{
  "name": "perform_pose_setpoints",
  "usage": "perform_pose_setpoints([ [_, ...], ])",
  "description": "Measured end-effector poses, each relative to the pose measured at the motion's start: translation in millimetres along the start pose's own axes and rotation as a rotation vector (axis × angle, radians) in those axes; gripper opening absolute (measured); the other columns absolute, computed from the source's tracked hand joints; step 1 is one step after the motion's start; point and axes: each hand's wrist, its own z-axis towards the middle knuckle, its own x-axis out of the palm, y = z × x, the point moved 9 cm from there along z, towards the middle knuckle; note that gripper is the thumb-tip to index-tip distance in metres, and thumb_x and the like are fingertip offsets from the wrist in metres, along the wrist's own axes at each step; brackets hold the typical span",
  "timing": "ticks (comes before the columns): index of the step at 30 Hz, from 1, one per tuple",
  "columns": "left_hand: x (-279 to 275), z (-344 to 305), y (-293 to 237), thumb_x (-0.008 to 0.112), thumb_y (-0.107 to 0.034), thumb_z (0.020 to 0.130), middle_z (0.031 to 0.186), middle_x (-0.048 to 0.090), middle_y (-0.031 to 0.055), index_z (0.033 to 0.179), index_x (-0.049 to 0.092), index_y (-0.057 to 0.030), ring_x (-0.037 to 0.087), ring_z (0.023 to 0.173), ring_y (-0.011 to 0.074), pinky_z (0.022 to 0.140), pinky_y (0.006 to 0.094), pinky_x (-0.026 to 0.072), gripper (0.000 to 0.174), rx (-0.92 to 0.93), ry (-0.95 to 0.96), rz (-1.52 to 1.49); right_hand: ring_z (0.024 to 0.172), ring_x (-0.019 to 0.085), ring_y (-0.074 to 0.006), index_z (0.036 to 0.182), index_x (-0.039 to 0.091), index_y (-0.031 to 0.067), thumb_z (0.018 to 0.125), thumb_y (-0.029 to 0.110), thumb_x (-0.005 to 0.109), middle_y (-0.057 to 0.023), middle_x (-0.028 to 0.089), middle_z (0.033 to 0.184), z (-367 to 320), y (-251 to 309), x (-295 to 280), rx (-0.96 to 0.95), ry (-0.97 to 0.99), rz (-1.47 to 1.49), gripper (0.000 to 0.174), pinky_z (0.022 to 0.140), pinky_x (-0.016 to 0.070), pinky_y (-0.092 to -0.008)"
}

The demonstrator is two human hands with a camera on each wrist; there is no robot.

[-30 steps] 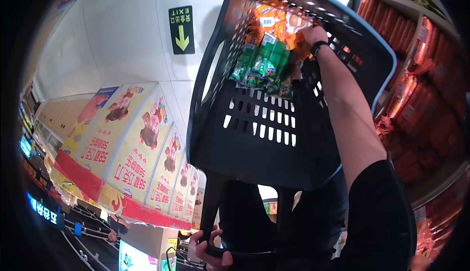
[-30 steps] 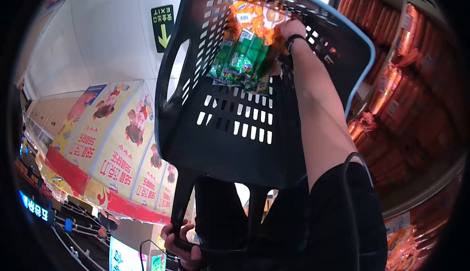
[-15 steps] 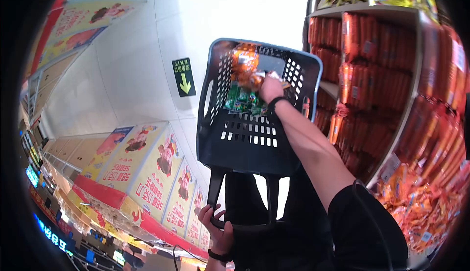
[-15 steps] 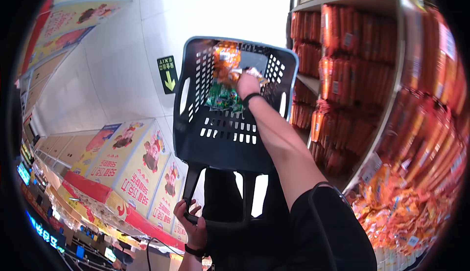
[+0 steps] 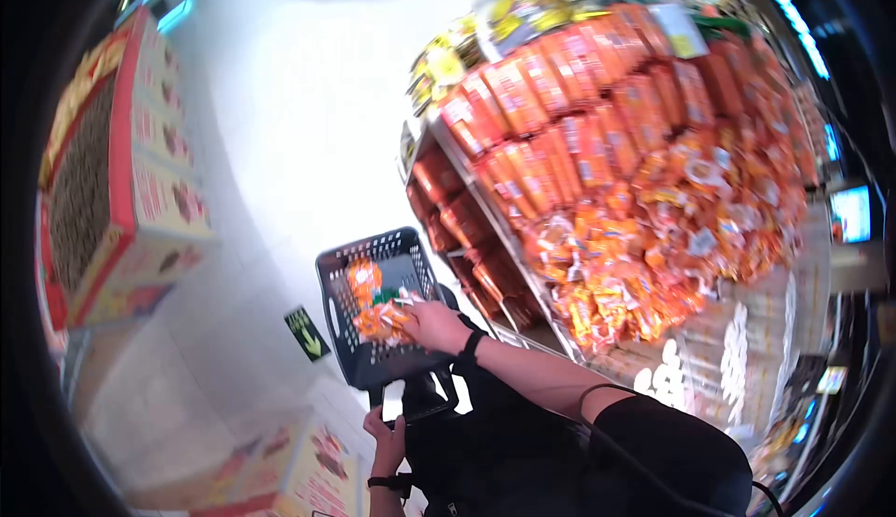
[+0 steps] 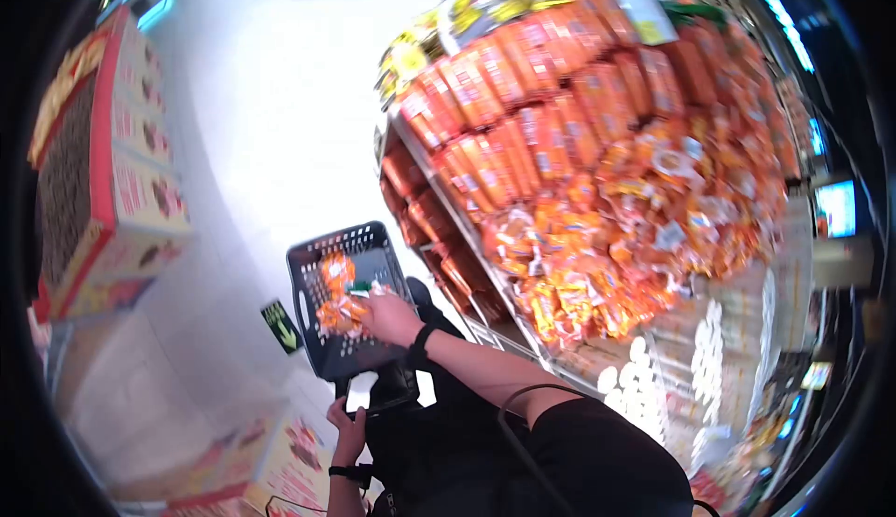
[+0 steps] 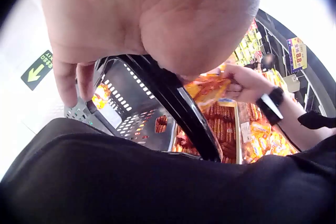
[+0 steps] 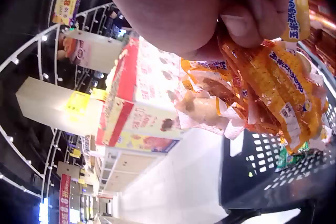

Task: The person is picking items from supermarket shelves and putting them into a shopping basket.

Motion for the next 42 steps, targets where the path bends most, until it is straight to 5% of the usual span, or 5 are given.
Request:
perform_pose_setpoints([
  [16,4.4,35.3,37.1,0.061,-0.051,0.110,0.148,0.033,0.0328,0.141,0.045,0.0115,0.038,0.137,0.0439,0.120,0.0485,0.0371,0.071,0.068,0.220,0.257,0.074,0.070,-0.0329,0.090,0.067,0.0025,0.097,0.029,0.068,-0.0181,0.069,0.079,-267.8,109.0,-457.6,-0.003,-0.555,-0.172,0.027,0.069,0.0528,-0.0459],
  [27,1.7,34.0,31.1,0.063,-0.053,0.109,0.139,0.045,0.0318,0.130,0.055,0.0105,0.037,0.134,0.0407,0.120,0.0517,0.0325,0.068,-0.048,0.185,0.280,0.069,0.050,-0.0130,0.093,0.066,0.0042,0.101,0.028,0.067,0.0009,0.060,0.079,-343.6,-7.1,-760.6,0.182,-0.821,0.039,0.025,0.065,0.0441,-0.0366],
  [35,4.8,54.4,42.6,0.062,-0.052,0.109,0.135,0.058,0.0353,0.134,0.062,0.0085,0.038,0.137,0.0479,0.116,0.0572,0.0362,0.066,-0.156,0.281,0.414,0.078,0.071,-0.0314,0.099,0.065,0.0046,0.097,0.025,0.069,-0.0141,0.073,0.086,-311.4,-174.6,-851.3,0.291,-1.161,-0.375,0.020,0.071,0.0546,-0.0461],
  [38,18.7,51.4,33.5,0.065,-0.046,0.108,0.136,0.059,0.0352,0.145,0.057,-0.0014,0.041,0.133,0.0524,0.113,0.0602,0.0379,0.058,0.409,0.384,0.686,0.092,0.073,-0.0403,0.103,0.067,0.0038,0.095,0.022,0.071,-0.0180,0.074,0.091,-300.3,-152.8,-821.3,0.260,-1.207,-0.529,0.021,0.080,0.0558,-0.0510],
  [42,25.0,44.3,17.2,0.065,-0.035,0.106,0.136,0.059,0.0336,0.151,0.053,-0.0095,0.043,0.130,0.0556,0.110,0.0645,0.0390,0.053,0.442,0.379,0.764,0.102,0.075,-0.0413,0.120,0.069,0.0075,0.096,0.015,0.069,-0.0191,0.067,0.120,-279.5,-132.6,-784.8,0.359,-1.208,-0.850,0.025,0.085,0.0607,-0.0529],
])
